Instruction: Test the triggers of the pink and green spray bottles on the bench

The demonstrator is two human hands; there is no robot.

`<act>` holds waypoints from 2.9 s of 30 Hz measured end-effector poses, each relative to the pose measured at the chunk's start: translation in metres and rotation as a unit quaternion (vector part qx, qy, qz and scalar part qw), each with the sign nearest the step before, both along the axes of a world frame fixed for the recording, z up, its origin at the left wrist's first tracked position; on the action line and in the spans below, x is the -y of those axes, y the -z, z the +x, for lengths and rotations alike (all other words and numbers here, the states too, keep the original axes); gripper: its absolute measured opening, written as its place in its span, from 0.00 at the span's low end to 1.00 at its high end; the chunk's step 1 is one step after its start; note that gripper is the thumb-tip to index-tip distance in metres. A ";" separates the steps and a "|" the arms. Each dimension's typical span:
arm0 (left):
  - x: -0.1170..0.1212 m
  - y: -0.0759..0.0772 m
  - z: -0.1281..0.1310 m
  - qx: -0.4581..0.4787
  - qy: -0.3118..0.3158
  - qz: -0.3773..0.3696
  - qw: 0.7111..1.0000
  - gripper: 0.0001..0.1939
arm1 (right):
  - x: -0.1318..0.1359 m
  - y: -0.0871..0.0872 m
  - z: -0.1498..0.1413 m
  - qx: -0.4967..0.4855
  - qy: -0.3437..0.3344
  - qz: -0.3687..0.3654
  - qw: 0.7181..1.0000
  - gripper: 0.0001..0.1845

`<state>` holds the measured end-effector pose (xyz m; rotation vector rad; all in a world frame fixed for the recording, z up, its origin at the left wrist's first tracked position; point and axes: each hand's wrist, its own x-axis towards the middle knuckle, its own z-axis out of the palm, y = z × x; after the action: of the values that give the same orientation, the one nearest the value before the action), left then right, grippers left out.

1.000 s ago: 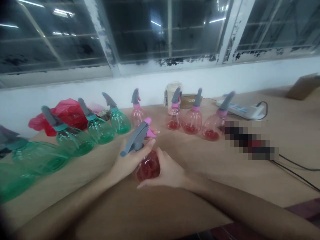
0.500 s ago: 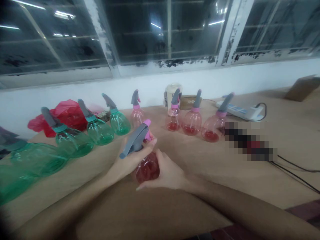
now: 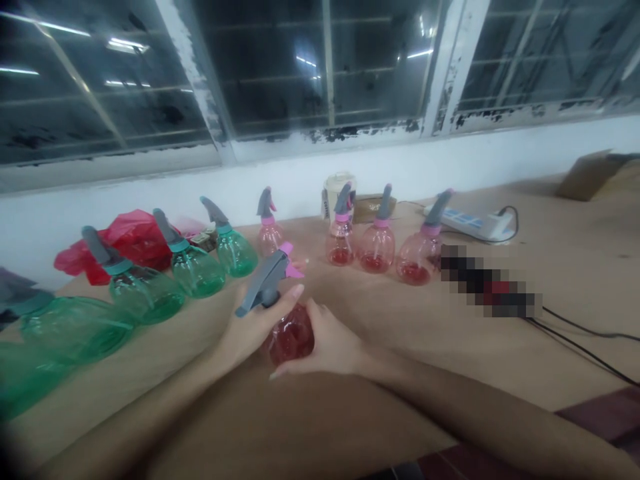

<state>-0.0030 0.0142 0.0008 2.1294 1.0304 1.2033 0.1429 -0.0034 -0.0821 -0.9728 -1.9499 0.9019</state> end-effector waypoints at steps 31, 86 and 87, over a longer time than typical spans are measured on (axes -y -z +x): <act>-0.087 0.024 0.011 -0.158 -0.204 0.136 0.956 0.19 | -0.031 0.012 0.006 0.007 0.226 0.050 0.973 0.40; -0.142 0.040 0.058 -0.182 -0.308 0.140 0.923 0.32 | -0.029 0.009 0.004 0.142 0.229 0.068 0.961 0.29; -0.140 0.039 0.058 -0.187 -0.310 0.141 0.922 0.32 | -0.029 0.009 0.004 0.144 0.229 0.068 0.960 0.28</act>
<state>0.0555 0.1546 -0.0384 2.3980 1.9117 1.2958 0.1472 0.0260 -0.0907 -1.4560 -1.8677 0.3747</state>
